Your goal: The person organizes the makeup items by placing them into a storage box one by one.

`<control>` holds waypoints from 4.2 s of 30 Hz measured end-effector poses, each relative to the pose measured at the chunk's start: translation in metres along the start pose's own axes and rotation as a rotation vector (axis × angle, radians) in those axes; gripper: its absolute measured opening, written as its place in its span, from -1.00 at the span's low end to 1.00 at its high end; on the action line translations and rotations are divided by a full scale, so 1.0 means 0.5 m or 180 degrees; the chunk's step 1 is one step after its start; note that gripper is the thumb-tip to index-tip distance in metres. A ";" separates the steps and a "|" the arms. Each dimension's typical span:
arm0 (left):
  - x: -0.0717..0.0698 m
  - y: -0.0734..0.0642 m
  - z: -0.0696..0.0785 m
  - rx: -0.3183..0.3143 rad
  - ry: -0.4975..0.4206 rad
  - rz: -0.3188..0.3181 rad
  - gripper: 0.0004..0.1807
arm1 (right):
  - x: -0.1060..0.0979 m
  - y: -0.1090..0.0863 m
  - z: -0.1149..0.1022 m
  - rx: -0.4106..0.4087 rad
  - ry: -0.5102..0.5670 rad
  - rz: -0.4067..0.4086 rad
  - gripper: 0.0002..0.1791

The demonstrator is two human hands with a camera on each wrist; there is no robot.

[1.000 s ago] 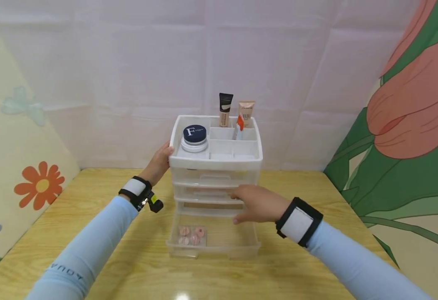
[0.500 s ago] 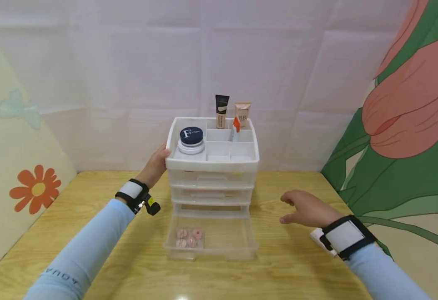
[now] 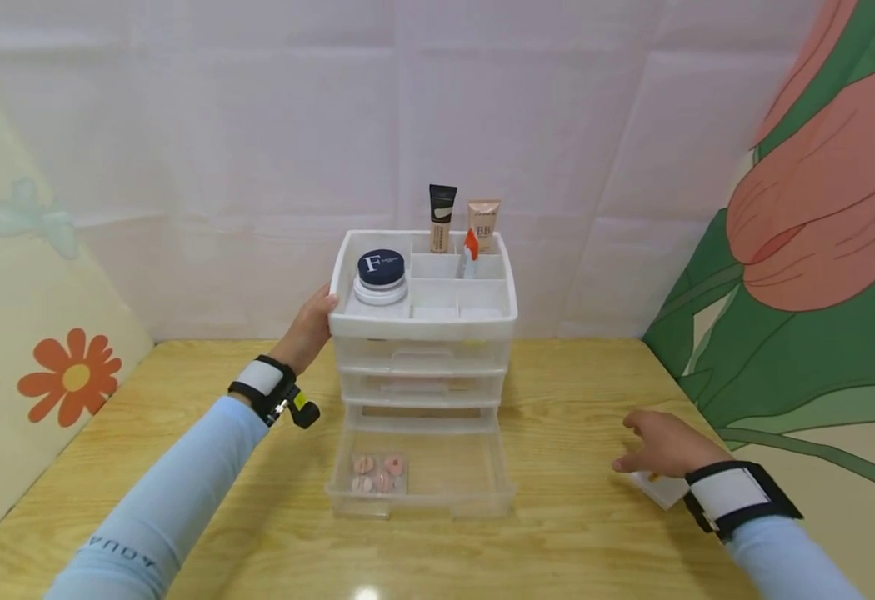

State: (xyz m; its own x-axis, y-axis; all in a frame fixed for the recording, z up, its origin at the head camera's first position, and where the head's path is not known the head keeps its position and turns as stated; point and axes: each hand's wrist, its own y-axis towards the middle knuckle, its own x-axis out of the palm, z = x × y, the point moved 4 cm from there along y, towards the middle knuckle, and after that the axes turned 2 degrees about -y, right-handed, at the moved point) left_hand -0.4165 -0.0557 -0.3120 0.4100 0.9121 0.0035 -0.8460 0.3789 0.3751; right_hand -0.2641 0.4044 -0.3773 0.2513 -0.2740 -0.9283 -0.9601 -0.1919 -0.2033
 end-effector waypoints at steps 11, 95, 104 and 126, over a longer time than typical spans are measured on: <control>0.002 -0.004 0.001 -0.0011 -0.0022 -0.0026 -0.24 | 0.045 -0.004 0.061 0.0199 0.0034 0.0003 -0.06; 0.011 0.002 0.000 0.0021 0.0006 -0.0107 -0.26 | 0.002 0.055 -0.436 -0.2016 -0.0876 0.0267 -0.37; 0.007 0.006 -0.005 0.0013 0.0027 -0.0068 -0.29 | 0.036 0.094 -0.443 -0.2190 -0.0818 0.0130 -0.41; 0.007 0.007 -0.003 -0.0028 0.0025 -0.0052 -0.30 | 0.094 0.133 -0.407 -0.1730 -0.0621 -0.0254 -0.42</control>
State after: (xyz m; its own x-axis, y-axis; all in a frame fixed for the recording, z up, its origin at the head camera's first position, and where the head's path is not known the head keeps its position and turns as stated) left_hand -0.4183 -0.0510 -0.3121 0.4211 0.9070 -0.0097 -0.8423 0.3949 0.3668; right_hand -0.2913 0.1868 -0.3709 0.2435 -0.0699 -0.9674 -0.7255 -0.6751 -0.1339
